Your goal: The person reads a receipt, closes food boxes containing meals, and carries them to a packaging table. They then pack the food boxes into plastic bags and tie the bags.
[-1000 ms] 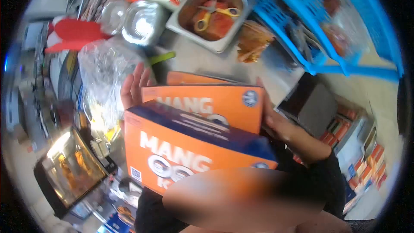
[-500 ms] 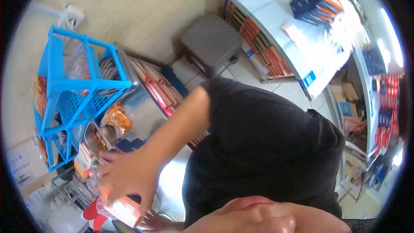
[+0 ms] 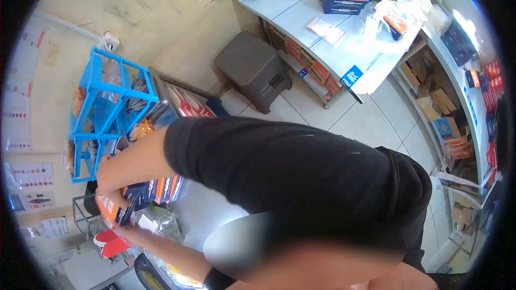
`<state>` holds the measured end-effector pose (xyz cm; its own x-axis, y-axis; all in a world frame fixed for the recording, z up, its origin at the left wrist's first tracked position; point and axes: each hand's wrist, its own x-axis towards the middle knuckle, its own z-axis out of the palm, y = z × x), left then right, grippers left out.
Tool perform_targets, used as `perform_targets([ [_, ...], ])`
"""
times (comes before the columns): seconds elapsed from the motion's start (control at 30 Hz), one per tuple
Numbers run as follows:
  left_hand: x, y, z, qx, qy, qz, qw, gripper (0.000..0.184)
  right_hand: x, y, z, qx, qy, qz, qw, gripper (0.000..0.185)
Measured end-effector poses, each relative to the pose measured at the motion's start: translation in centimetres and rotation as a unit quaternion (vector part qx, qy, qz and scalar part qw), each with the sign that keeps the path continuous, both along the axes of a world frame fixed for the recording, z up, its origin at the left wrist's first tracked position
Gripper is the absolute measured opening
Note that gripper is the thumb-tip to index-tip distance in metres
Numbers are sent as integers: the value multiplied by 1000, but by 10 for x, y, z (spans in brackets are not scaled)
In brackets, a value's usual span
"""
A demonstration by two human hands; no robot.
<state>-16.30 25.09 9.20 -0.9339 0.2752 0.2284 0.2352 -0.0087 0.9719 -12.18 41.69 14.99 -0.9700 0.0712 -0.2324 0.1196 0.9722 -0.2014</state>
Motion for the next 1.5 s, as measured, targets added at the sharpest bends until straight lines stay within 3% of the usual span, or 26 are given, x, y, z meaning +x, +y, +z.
perform_targets([
  [0.07, -18, -22, 2, 29, 115, -33, 992, 58, 94, 3, 29, -134, 212, -9, 968, 92],
  [0.13, 66, -9, 17, 100, 96, -77, 987, 55, 185, 8, 39, -115, 268, -13, 956, 94],
  [0.23, 120, 8, -26, -39, 333, -178, 925, 56, 307, 54, -1, -191, 350, 16, 917, 96],
  [0.27, 146, 30, -48, -52, 330, -229, 914, 55, 368, 66, -10, -266, 343, -11, 901, 97],
  [0.33, 243, 80, -41, -104, 198, -419, 880, 49, 485, 80, -24, -328, 282, -170, 885, 100],
  [0.4, 300, 137, -89, -71, 130, -511, 846, 49, 597, 89, -42, -217, 211, -397, 867, 100],
  [0.47, 395, 187, -103, -103, 264, -597, 751, 49, 704, 97, -61, -121, 221, -531, 809, 94],
  [0.5, 460, 204, -95, -106, 267, -657, 697, 45, 749, 99, -58, -118, 191, -601, 767, 92],
  [0.53, 518, 227, -109, -71, 385, -656, 645, 39, 795, 108, -70, -4, 176, -630, 757, 89],
  [0.57, 583, 245, -115, 17, 343, -706, 619, 34, 837, 117, -76, 27, 139, -657, 741, 89],
  [0.63, 701, 280, -148, 75, 331, -793, 506, 31, 905, 132, -92, 35, 114, -678, 725, 89],
  [0.67, 752, 297, -177, 51, 327, -822, 464, 27, 928, 136, -102, 49, 98, -705, 701, 89],
  [0.73, 816, 329, -212, -143, 250, -803, 522, 21, 960, 147, -121, -18, 82, -717, 692, 89],
  [0.8, 814, 372, -242, -358, 459, -648, 492, 37, 983, 162, -133, -99, 63, -695, 709, 88],
  [0.87, 790, 382, -260, -391, 634, -451, 491, 59, 982, 178, -139, -248, 46, -676, 692, 85],
  [0.93, 779, 377, -244, -375, 602, -526, 468, 64, 980, 194, -171, -381, 66, -627, 676, 84],
  [1.0, 777, 358, -235, -351, 571, -595, 444, 69, 964, 205, -190, -566, 74, -559, 601, 90],
  [1.07, 775, 331, -232, -433, 521, -674, 295, 52, 946, 210, -225, -401, 24, -637, 657, 97],
  [1.1, 780, 325, -217, -438, 520, -672, 294, 52, 934, 211, -230, -365, -20, -655, 661, 99],
  [1.17, 790, 314, -178, -460, 513, -684, 241, 35, 896, 192, -227, -125, -36, -723, 679, 96],
  [1.23, 790, 308, -179, -360, 503, -724, 304, 24, 875, 183, -286, 26, 33, -730, 682, 87],
  [1.3, 783, 314, -175, -334, 506, -725, 326, 22, 883, 192, -282, 2, 22, -714, 700, 86],
  [1.37, 769, 328, -173, -320, 406, -707, 483, 22, 888, 221, -239, -10, 46, -670, 741, 84],
  [1.43, 761, 347, -193, -275, 398, -598, 639, 39, 882, 258, -178, 96, 282, -569, 766, 83],
  [1.47, 757, 358, -202, -253, 378, -548, 702, 48, 868, 279, -148, 168, 274, -511, 797, 85],
  [1.5, 760, 369, -210, -312, 387, -504, 706, 57, 851, 300, -128, 239, 263, -445, 822, 88],
])
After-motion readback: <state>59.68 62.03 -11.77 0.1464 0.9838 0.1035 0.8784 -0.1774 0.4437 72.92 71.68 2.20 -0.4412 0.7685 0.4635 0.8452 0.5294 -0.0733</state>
